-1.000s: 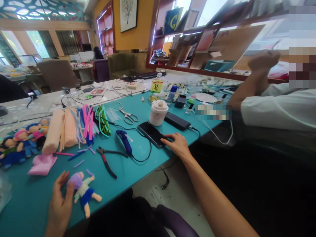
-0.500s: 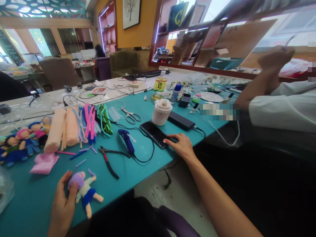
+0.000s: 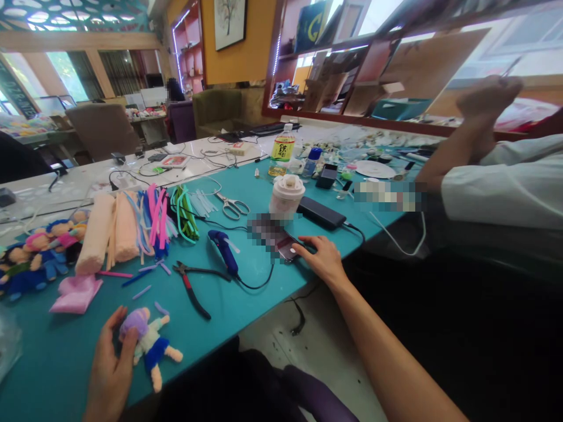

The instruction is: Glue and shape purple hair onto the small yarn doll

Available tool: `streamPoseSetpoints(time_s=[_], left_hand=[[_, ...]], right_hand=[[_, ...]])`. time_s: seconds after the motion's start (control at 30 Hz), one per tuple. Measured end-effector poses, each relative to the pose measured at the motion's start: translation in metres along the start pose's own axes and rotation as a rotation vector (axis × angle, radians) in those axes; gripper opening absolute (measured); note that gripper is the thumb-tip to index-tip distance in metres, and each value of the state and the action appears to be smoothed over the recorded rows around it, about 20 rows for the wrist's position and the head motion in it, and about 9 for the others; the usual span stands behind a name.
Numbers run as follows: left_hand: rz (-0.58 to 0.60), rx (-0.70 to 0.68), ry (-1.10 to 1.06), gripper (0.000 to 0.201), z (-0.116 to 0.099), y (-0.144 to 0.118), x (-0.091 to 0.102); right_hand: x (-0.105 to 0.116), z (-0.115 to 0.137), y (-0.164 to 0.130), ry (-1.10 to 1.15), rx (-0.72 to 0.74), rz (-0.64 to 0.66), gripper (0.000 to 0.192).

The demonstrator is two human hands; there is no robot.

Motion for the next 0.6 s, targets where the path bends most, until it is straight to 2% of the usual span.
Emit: streamPoseSetpoints(time_s=[0.1, 0.23, 0.3, 0.53, 0.6], left_hand=[[-0.008, 0.006, 0.011, 0.078, -0.004, -0.002, -0.001], [-0.018, -0.002, 0.023, 0.077, -0.006, -0.003, 0.000], [-0.004, 0.001, 0.027, 0.075, -0.004, -0.003, 0.000], [-0.010, -0.019, 0.012, 0.071, 0.000, -0.002, 0.000], [0.032, -0.033, 0.003, 0.068, 0.004, 0.000, -0.003]], right_hand=[[0.004, 0.003, -0.006, 0.059, 0.046, -0.023, 0.040], [0.010, 0.007, -0.014, 0.125, 0.128, -0.029, 0.069], [0.012, 0.009, -0.017, 0.146, 0.163, -0.022, 0.078], [0.011, 0.013, -0.019, 0.169, 0.213, -0.010, 0.086], [0.011, 0.014, -0.019, 0.168, 0.214, -0.006, 0.087]])
Point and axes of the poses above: each hand's wrist, its own y-axis towards the middle knuckle, its own x-axis out of the back of the hand, z = x × y, the point moved 8 cm from there along y, towards the middle knuckle, and after that the axes turned 10 degrees about -y, right-handed, at the moved point
